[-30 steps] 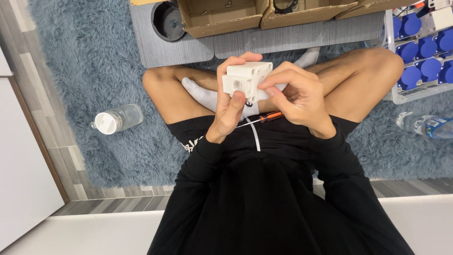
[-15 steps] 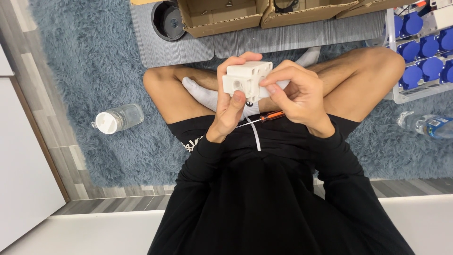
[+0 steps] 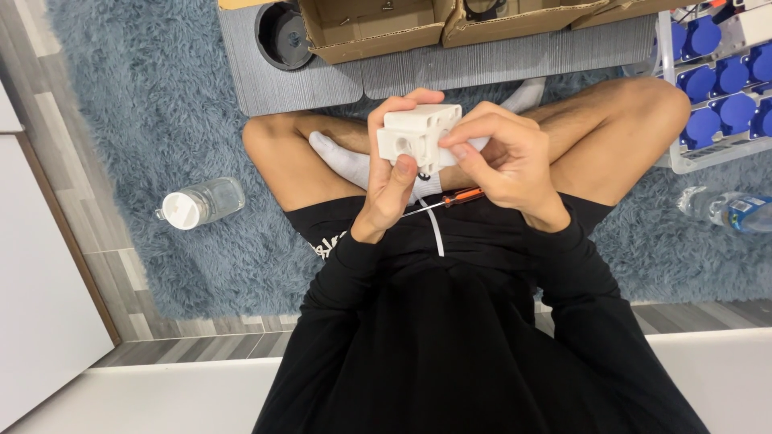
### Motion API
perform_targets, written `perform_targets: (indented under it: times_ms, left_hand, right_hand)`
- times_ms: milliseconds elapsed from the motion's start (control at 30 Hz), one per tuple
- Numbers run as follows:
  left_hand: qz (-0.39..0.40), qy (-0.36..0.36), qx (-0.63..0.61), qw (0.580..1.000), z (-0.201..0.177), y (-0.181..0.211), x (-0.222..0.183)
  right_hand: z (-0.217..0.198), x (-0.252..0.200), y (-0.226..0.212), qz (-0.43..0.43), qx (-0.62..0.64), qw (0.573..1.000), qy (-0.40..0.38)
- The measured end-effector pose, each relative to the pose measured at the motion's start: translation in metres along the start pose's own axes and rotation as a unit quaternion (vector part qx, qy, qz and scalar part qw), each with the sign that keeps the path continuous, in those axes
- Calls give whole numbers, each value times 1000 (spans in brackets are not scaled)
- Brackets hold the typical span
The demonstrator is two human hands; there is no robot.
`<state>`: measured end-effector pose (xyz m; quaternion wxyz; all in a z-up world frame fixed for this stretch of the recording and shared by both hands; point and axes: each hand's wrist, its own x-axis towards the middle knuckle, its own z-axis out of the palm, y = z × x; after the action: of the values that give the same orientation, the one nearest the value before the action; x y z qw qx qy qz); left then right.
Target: The person assembles hardware components by hand and using a screwdriver, taking parts from a plastic bin and placing them into a cardboard organizer.
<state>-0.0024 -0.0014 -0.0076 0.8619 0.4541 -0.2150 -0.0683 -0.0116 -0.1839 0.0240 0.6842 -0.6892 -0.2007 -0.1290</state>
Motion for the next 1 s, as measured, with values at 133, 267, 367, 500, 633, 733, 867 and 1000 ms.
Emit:
perform_targets:
  times_ms: [133,267,367,500,633,733,867,1000]
  left_hand:
    - [1,-1,0,1000,-2,0,0]
    - [-2,1,-6,1000,0,0,-1]
    - [-1,4,-5,1000,-2,-7,-2]
    - [-10,9,-12,1000,-1,-7,-3]
    - [-10,12,-9,1000,1,-6,-4]
    - [-13,13,-12,1000,1,-7,-5]
    - [-14,10,-2,1000,0,-6,-5]
    - [-19,21,-12,1000,1,-7,-5]
  right_hand:
    - [0,-1,4,0,2,1000,2]
    - [-2,0,1,7,7,1000,-3]
    - [-3,-1,3,20,15,1000,-7]
    - [-2,0,2,0,5,1000,-12]
    - [-4,-2,5,4,18,1000,-16]
    - [-3,-2,2,6,20,1000,-18]
    - [-4,-3,7,12,35,999,-19]
    - [-1,-1,1,23,35,999,-15]
